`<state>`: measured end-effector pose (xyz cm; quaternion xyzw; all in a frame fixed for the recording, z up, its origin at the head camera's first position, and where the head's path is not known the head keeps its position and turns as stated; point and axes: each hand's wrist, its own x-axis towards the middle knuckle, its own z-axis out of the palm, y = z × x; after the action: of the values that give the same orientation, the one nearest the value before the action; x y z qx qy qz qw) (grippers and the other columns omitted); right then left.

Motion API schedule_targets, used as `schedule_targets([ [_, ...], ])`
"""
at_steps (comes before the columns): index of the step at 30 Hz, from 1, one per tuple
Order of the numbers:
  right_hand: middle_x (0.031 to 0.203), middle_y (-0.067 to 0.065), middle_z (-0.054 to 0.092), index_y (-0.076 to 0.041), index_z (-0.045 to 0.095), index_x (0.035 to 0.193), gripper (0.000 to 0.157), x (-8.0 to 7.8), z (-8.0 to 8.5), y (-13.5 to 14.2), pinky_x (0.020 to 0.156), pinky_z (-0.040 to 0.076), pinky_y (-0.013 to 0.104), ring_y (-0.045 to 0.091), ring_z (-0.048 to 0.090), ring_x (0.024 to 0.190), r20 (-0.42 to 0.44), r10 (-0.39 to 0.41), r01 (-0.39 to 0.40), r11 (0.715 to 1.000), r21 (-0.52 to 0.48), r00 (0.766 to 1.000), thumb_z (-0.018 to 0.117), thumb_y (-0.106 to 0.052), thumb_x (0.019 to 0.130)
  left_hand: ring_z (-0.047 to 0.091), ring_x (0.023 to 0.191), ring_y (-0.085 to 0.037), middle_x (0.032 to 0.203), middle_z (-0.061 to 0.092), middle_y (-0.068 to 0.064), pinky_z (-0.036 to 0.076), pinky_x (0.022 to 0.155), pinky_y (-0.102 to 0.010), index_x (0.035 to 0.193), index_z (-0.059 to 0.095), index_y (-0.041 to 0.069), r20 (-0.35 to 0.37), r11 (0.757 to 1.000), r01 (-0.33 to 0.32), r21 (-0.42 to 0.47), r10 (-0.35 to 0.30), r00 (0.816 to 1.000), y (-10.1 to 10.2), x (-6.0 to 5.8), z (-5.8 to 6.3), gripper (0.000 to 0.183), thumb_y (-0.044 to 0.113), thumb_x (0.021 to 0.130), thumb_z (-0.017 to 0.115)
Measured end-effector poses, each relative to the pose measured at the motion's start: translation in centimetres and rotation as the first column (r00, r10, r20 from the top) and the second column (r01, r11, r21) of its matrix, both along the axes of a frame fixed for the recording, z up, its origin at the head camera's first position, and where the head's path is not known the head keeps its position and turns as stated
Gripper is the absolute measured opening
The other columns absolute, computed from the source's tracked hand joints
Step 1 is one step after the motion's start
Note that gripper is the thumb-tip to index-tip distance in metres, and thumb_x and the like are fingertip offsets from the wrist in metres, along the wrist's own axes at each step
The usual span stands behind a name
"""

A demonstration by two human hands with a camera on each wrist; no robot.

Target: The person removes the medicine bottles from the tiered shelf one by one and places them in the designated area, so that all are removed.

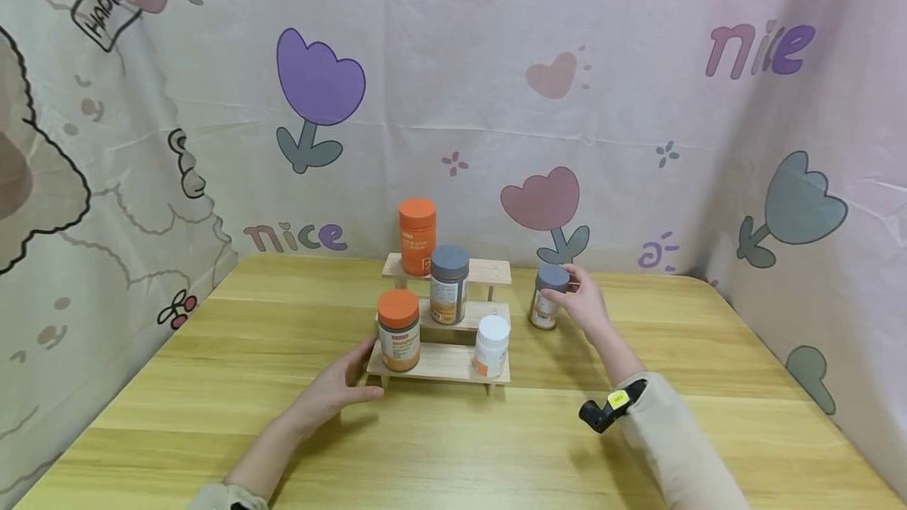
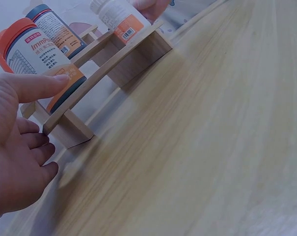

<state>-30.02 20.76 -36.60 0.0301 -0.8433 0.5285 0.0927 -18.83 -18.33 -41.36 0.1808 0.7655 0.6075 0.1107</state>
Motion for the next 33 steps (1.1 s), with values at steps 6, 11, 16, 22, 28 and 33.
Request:
schedule_targets([
  [6, 0.129, 0.021, 0.047, -0.004, 0.040, 0.135, 0.061, -0.04, -0.54, -0.07, 0.095, 0.042, 0.046, 0.035, 0.044, 0.119, 0.019, 0.000, 0.001, 1.000, -0.030, 1.000, 0.070, -0.012, 0.082, 0.004, 0.136, -0.042, 0.150, 0.002, -0.027, 0.005, 0.110, -0.049, 0.144, 0.005, -0.010, 0.010, 1.000, 0.005, 0.000, -0.005, 1.000, 0.03, 0.06, 0.00, 0.086, 0.010, 0.086, 0.065],
  [11, 0.130, 0.022, 0.046, -0.003, 0.038, 0.136, 0.063, -0.09, -0.51, -0.16, 0.095, 0.041, 0.047, 0.036, 0.044, 0.119, 0.021, 0.006, -0.005, 0.999, -0.041, 1.000, 0.069, -0.014, 0.083, 0.005, 0.137, -0.041, 0.150, 0.003, -0.026, 0.005, 0.110, -0.049, 0.144, 0.005, -0.009, 0.006, 1.000, 0.001, -0.003, -0.001, 1.000, 0.07, 0.03, 0.02, 0.087, 0.011, 0.085, 0.065],
  [16, 0.130, 0.023, 0.045, -0.003, 0.037, 0.137, 0.064, -0.36, -0.63, -0.09, 0.094, 0.041, 0.046, 0.036, 0.043, 0.119, 0.019, 0.014, -0.013, 0.999, -0.045, 1.000, 0.069, -0.015, 0.083, 0.005, 0.137, -0.041, 0.150, 0.003, -0.026, 0.005, 0.110, -0.048, 0.144, 0.005, -0.009, 0.002, 1.000, -0.005, -0.008, 0.005, 1.000, 0.06, 0.01, 0.03, 0.087, 0.011, 0.085, 0.065],
  [22, 0.130, 0.023, 0.045, -0.004, 0.037, 0.138, 0.064, -0.53, -0.82, 0.03, 0.095, 0.040, 0.047, 0.036, 0.043, 0.118, 0.016, 0.017, -0.016, 0.999, -0.032, 1.000, 0.069, -0.015, 0.083, 0.007, 0.136, -0.042, 0.150, 0.004, -0.027, 0.006, 0.110, -0.048, 0.144, 0.006, -0.010, 0.000, 1.000, -0.014, -0.019, 0.014, 1.000, 0.11, 0.06, 0.20, 0.087, 0.011, 0.085, 0.066],
  [28, 0.130, 0.025, 0.044, -0.002, 0.034, 0.140, 0.067, -0.54, -0.78, 0.03, 0.096, 0.040, 0.049, 0.037, 0.044, 0.118, 0.009, 0.024, -0.024, 1.000, -0.006, 1.000, 0.069, -0.017, 0.084, 0.007, 0.136, -0.042, 0.150, 0.005, -0.027, 0.007, 0.110, -0.048, 0.144, 0.006, -0.010, 0.000, 1.000, -0.018, -0.018, 0.018, 1.000, 0.13, 0.09, 0.22, 0.087, 0.011, 0.085, 0.066],
  [33, 0.129, 0.026, 0.045, 0.001, 0.032, 0.141, 0.068, -0.18, -0.55, 0.20, 0.097, 0.040, 0.047, 0.037, 0.045, 0.118, 0.004, 0.029, -0.029, 1.000, -0.003, 1.000, 0.068, -0.016, 0.085, 0.007, 0.136, -0.042, 0.150, 0.004, -0.026, 0.006, 0.110, -0.048, 0.144, 0.007, -0.009, 0.000, 1.000, -0.018, -0.020, 0.018, 1.000, 0.07, 0.07, 0.13, 0.087, 0.011, 0.085, 0.066],
])
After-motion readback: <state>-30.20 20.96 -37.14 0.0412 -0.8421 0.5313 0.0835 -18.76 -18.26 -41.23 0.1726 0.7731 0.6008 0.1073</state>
